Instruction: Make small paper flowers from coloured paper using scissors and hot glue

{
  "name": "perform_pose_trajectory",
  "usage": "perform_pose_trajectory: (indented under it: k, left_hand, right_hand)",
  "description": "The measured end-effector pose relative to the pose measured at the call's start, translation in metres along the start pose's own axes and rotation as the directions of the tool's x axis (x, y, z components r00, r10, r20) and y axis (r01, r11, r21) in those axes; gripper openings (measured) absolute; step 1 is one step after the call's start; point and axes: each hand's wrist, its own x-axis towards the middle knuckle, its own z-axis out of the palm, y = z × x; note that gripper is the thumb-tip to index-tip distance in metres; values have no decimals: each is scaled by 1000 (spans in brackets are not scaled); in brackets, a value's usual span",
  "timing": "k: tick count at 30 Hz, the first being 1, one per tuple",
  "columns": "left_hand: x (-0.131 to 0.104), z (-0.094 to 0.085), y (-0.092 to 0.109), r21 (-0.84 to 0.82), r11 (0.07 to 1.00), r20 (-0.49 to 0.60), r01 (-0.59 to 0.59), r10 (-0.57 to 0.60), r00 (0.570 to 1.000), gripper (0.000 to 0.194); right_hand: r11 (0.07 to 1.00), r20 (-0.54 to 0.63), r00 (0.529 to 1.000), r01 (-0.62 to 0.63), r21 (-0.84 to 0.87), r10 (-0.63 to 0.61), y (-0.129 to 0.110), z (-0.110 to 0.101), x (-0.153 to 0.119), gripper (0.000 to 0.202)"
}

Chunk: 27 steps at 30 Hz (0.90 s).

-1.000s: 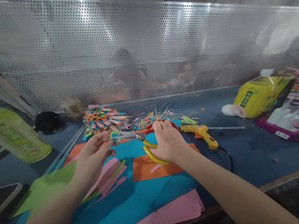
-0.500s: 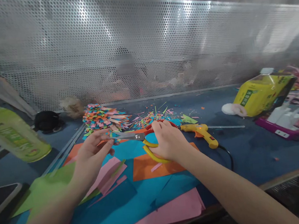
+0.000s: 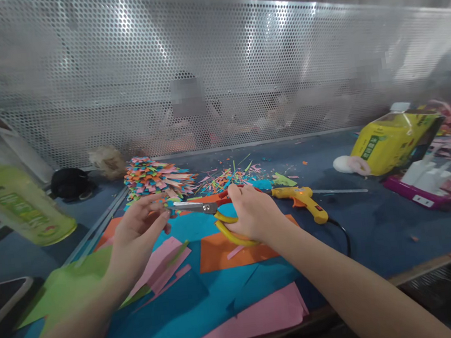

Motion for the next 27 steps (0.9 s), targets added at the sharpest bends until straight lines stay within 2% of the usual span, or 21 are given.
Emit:
perform_pose_trajectory:
  k: [18,24,27]
  left_hand:
    - [3,0,-2,33,999,7,22,-22,1000,28]
    - [3,-1,-3,36,999,15,28,-29,999,26]
    - [3,-1,-3,43,998,10,46,-47,999,26]
  right_hand:
    - [991,-14,1000,23,-130,-25,1,-1,1,40]
    - [1000,-24,1000,-19,-24,19,1,3,0,40]
    - [992,20,995,-96,80,95,0,4,0,40]
